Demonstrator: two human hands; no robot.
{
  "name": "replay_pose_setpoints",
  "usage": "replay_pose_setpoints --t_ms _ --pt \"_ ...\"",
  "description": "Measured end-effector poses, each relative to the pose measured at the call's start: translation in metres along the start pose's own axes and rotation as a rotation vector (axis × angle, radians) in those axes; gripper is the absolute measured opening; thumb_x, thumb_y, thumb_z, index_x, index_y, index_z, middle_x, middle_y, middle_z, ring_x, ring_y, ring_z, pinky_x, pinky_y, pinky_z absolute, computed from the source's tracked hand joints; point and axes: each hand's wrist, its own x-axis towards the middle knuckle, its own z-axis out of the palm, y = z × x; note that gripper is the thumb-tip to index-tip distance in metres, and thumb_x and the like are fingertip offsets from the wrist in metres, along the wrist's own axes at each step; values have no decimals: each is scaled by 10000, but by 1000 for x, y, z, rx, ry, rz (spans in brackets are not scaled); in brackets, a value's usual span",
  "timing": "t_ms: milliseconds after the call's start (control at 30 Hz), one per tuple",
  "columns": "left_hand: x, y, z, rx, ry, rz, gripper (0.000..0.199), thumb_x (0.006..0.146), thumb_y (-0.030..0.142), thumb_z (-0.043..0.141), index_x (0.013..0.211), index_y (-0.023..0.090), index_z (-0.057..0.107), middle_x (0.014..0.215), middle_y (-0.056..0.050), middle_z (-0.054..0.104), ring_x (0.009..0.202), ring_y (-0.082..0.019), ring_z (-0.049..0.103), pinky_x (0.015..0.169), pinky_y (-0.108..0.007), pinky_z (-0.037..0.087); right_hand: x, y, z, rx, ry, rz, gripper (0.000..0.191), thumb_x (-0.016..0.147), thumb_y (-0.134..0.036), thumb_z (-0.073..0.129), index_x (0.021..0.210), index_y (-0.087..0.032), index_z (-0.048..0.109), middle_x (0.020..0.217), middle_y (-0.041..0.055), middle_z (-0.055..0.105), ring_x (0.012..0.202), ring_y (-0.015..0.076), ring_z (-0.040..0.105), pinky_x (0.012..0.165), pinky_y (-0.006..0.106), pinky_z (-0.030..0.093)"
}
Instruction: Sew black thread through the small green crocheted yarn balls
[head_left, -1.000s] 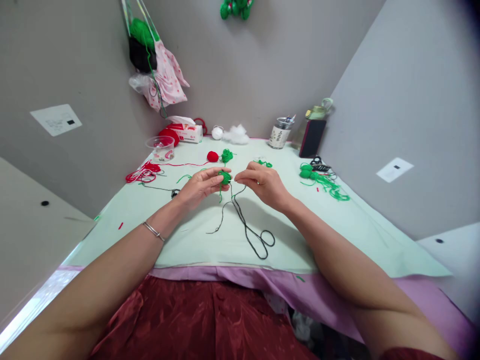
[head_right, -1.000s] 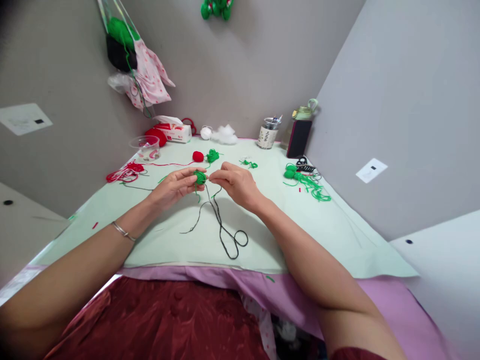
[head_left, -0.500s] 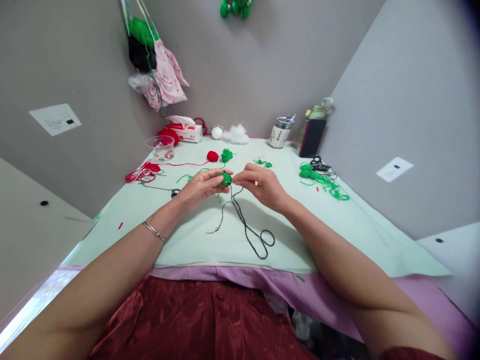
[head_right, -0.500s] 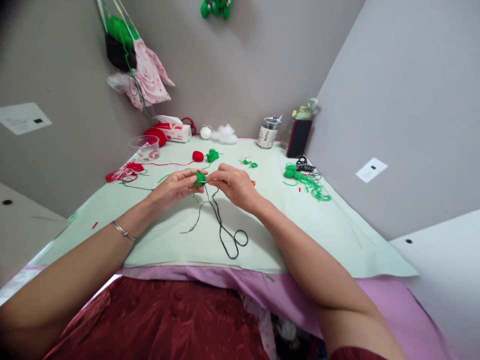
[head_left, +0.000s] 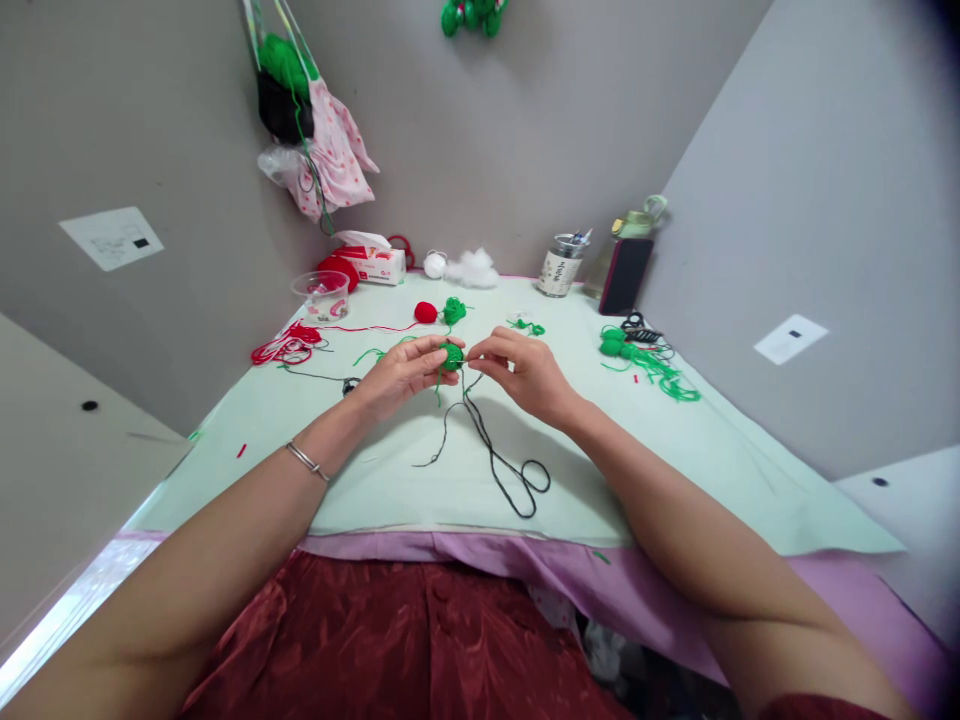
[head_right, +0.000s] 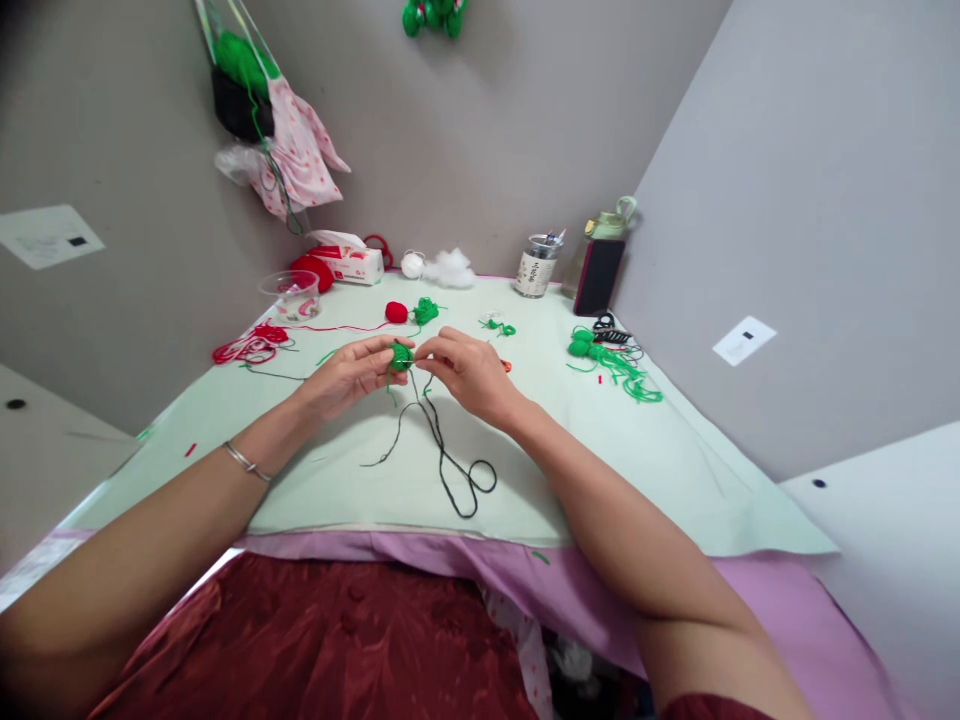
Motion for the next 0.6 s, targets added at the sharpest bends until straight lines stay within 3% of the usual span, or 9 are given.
replay_pose_setpoints --t_ms 333,600 --pt "-1 1 3 16 29 25 330 785 387 794 1046 198 724 1008 -44 702 789 -146 663 906 -360 528 -5 -12 9 -81 8 -39 73 975 -178 500 931 -200 555 864 34 657 747 143 591 708 254 434" --pt "1 -5 2 32 54 63 313 784 375 792 1022 191 706 1015 -52 704 849 -163 668 889 -353 535 -5 -24 15 -349 -23 -97 123 1015 -199 425 994 -180 546 904 85 656 808 183 597 641 271 381"
